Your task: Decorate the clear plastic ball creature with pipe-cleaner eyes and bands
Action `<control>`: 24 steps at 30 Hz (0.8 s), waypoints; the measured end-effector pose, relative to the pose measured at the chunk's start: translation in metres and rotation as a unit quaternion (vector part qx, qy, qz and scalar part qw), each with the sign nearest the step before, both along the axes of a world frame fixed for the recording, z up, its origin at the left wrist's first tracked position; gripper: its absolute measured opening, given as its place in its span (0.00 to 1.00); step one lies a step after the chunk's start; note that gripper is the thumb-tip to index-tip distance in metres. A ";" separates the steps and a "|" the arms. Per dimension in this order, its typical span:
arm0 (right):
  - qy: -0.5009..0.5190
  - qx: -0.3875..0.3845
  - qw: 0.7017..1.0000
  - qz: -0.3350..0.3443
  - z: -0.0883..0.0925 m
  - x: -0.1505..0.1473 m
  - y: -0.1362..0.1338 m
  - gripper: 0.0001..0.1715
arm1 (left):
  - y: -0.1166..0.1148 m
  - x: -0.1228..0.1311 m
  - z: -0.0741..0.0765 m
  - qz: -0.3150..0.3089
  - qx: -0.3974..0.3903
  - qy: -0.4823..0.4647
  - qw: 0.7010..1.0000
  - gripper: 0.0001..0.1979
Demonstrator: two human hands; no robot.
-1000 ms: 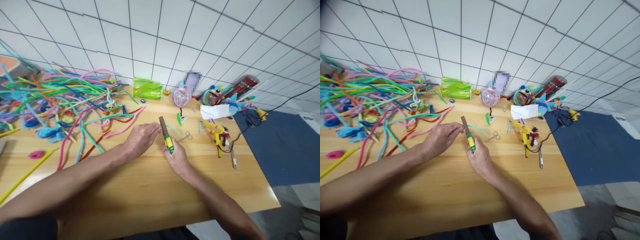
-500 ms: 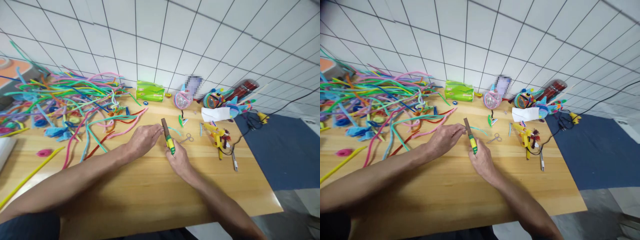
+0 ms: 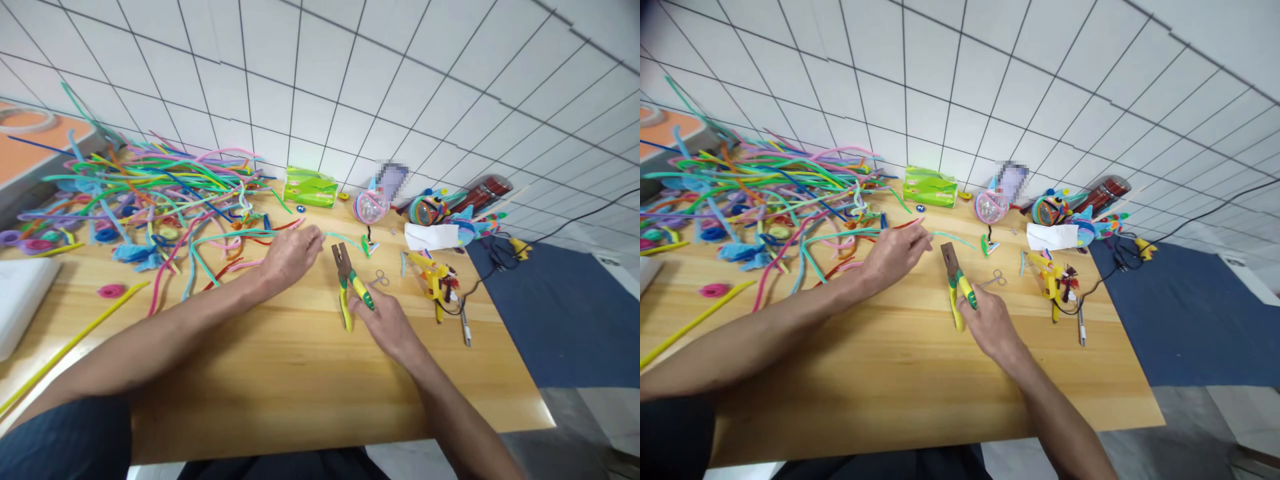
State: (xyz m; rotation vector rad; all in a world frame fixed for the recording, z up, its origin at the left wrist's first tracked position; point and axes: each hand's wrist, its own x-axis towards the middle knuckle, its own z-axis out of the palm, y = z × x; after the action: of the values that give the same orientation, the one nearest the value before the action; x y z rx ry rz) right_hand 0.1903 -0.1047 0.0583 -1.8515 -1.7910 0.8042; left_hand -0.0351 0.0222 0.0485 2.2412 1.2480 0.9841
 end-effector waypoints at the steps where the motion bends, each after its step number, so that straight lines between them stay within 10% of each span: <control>1: 0.058 -0.022 0.998 -0.014 -0.001 0.001 0.006 0.13 | 0.006 -0.005 0.005 0.024 0.008 -0.019 1.000 0.11; 5: 0.258 -0.121 0.952 -0.108 -0.021 -0.007 0.051 0.10 | 0.026 -0.021 0.023 0.079 0.040 -0.094 0.992 0.12; 14: 0.272 -0.086 0.954 -0.095 -0.046 -0.044 0.162 0.16 | 0.021 -0.020 0.025 0.056 0.042 -0.083 0.994 0.12; 24: 0.286 0.158 0.945 -0.028 -0.028 -0.010 0.082 0.27 | -0.002 0.002 0.007 -0.080 -0.026 -0.041 0.996 0.11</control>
State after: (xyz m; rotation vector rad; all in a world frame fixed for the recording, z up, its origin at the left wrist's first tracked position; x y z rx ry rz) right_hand 0.1806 -0.0225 0.0301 -1.2835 -1.3887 0.8625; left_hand -0.0328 0.0197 0.0558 2.1981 1.0293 0.9612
